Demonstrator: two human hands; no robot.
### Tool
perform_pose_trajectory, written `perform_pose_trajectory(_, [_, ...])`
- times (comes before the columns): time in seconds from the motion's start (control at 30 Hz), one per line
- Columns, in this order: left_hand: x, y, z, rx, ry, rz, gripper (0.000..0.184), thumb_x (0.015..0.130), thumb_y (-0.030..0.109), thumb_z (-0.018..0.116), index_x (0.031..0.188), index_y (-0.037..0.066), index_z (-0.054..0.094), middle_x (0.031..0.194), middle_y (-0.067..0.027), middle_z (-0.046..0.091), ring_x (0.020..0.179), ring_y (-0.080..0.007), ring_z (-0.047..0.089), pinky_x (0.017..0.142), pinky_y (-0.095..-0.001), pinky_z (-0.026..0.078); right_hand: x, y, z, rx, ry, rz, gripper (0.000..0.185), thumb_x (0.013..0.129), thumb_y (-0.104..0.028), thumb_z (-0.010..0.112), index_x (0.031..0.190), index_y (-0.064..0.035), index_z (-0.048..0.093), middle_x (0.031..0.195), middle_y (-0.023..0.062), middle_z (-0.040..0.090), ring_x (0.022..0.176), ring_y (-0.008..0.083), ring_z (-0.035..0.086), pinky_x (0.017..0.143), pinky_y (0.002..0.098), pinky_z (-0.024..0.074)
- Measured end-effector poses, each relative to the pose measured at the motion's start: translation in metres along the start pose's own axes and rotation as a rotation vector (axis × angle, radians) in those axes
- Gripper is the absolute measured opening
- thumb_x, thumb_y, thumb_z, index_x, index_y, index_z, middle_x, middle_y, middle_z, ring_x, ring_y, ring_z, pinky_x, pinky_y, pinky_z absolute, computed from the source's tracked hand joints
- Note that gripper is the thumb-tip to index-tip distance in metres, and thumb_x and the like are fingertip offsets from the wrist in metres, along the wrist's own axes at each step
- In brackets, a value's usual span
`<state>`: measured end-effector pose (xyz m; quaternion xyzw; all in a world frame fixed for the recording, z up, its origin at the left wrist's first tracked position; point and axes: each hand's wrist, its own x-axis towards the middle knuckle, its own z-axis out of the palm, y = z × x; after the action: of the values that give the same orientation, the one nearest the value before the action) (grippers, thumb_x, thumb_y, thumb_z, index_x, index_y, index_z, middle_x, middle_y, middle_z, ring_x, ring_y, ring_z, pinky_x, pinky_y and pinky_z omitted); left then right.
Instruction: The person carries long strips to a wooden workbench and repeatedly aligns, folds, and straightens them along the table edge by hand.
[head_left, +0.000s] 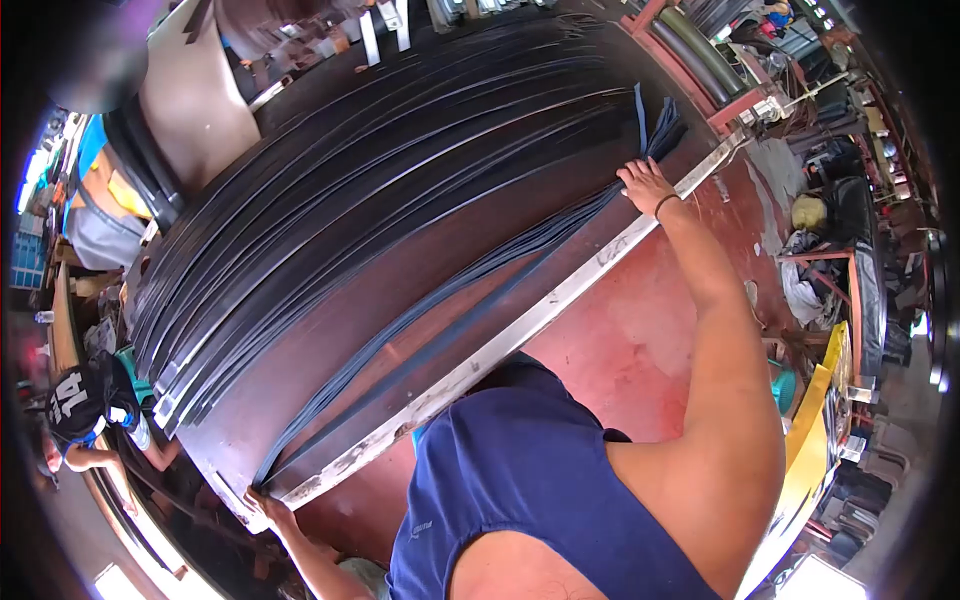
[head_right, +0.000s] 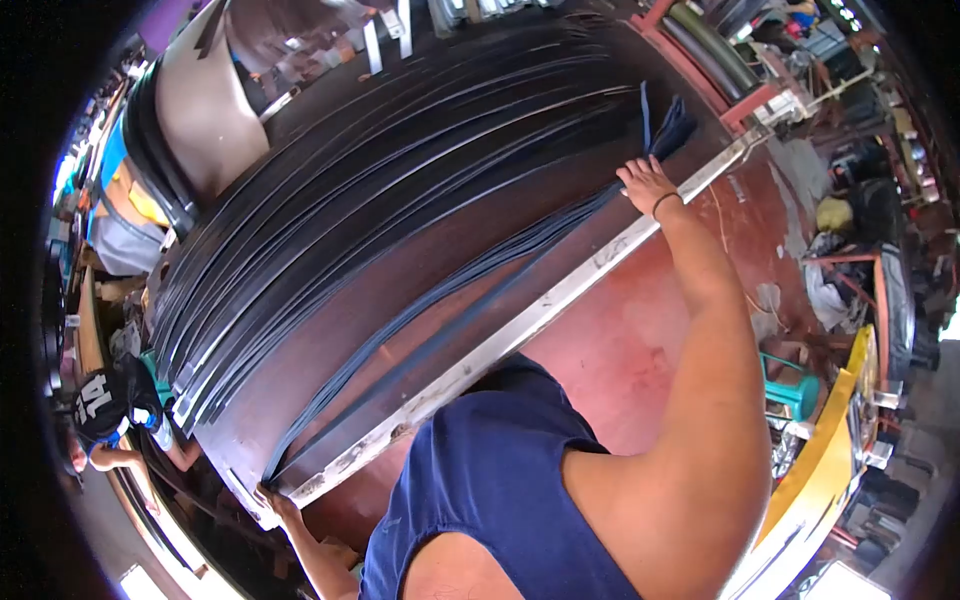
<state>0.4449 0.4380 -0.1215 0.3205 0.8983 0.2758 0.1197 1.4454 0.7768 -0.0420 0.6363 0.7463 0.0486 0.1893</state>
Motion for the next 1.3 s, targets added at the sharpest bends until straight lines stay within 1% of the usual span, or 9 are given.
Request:
perform_pose_trajectory(0.03, [0.003,-0.013,-0.001,0.487,0.064,0.206,0.033,0.106,0.018,0.043,0.136,0.004,0.047,0.13,-0.0179,0.051,0.125,-0.0331,0.047,0.107,-0.0485,0.039,0.002,0.02,0.008,0.013,0.009,-0.013,0.036,0.096,-0.024,0.062,0.129,-0.0128,0.052,0.132,0.01,0.052,0.133,0.0296,0.044,0.119,0.0544,0.0266])
perform_pose_trajectory(0.13, [-0.008,0.022,-0.01,0.902,-0.024,0.102,0.039,0.106,0.022,0.037,0.141,0.005,0.043,0.138,-0.0195,0.049,0.134,-0.0384,0.042,0.111,-0.0546,0.034,0.003,0.044,0.016,0.043,0.018,-0.007,0.04,0.096,-0.025,0.062,0.132,-0.0133,0.051,0.134,0.0101,0.051,0.135,0.0295,0.043,0.119,0.0541,0.0267])
perform_pose_trajectory(0.53, [0.004,0.01,-0.001,1.169,0.073,-0.027,0.045,0.105,0.022,0.028,0.146,0.007,0.04,0.149,-0.0186,0.046,0.137,-0.0374,0.044,0.115,-0.057,0.031,0.017,0.109,0.015,0.105,-0.061,0.06,0.035,0.097,-0.023,0.059,0.13,-0.0126,0.054,0.129,0.0127,0.055,0.131,0.0326,0.049,0.117,0.0526,0.0303])
perform_pose_trajectory(0.57, [0.0,0.04,-0.011,1.096,-0.116,-0.138,0.045,0.105,0.022,0.027,0.145,0.006,0.04,0.149,-0.0188,0.047,0.137,-0.0371,0.044,0.117,-0.0564,0.027,0.019,0.116,0.017,0.121,-0.068,0.053,0.033,0.097,-0.023,0.059,0.128,-0.0123,0.055,0.127,0.0131,0.057,0.129,0.0331,0.05,0.116,0.0527,0.0311])
perform_pose_trajectory(0.67, [0.003,0.033,-0.01,0.588,0.03,-0.01,0.037,0.105,0.021,0.031,0.129,0.001,0.051,0.138,-0.022,0.054,0.131,-0.042,0.047,0.112,-0.0523,0.034,0.024,0.144,0.012,0.339,-0.122,0.065,0.031,0.096,-0.026,0.062,0.121,-0.0081,0.06,0.128,0.0154,0.062,0.123,0.0373,0.055,0.112,0.0506,0.0365])
perform_pose_trajectory(0.87, [0.05,0.079,-0.061,0.963,-0.427,0.117,0.017,0.094,0.006,0.06,0.112,0.005,0.058,0.1,-0.0228,0.063,0.1,-0.0461,0.06,0.084,-0.0532,0.046,0.052,0.187,-0.079,0.244,-0.867,0.053,0.042,0.09,-0.038,0.072,0.12,-0.0091,0.07,0.107,0.0102,0.074,0.098,0.027,0.068,0.088,0.0396,0.0503])
perform_pose_trajectory(1.07, [-0.023,0.252,-0.083,0.511,-0.265,-0.157,0.035,0.088,0.038,0.061,0.109,0.01,0.065,0.103,-0.0069,0.063,0.1,-0.0275,0.053,0.087,-0.0504,0.038,0.067,0.185,-0.098,0.393,-1.141,0.285,0.04,0.086,-0.034,0.077,0.119,-0.0112,0.073,0.097,0.0035,0.075,0.089,0.0186,0.068,0.083,0.0364,0.0525])
perform_pose_trajectory(1.2, [-0.145,0.444,-0.047,-0.102,0.038,-0.461,0.051,0.084,0.058,0.062,0.107,0.014,0.069,0.105,0.0037,0.064,0.099,-0.0151,0.048,0.089,-0.0485,0.033,0.081,0.159,-0.057,0.172,-0.815,-0.049,0.037,0.086,-0.032,0.075,0.109,-0.0035,0.071,0.096,0.0132,0.074,0.088,0.0276,0.068,0.084,0.0402,0.0528])
perform_pose_trajectory(1.3, [-0.005,0.254,-0.056,0.329,-0.211,-0.22,0.042,0.087,0.042,0.061,0.114,0.011,0.066,0.106,-0.0041,0.063,0.1,-0.0227,0.052,0.088,-0.0481,0.037,0.076,0.159,-0.034,0.271,-0.629,-0.079,0.037,0.087,-0.027,0.072,0.115,-0.002,0.067,0.107,0.0173,0.071,0.101,0.0333,0.067,0.09,0.0413,0.0508])
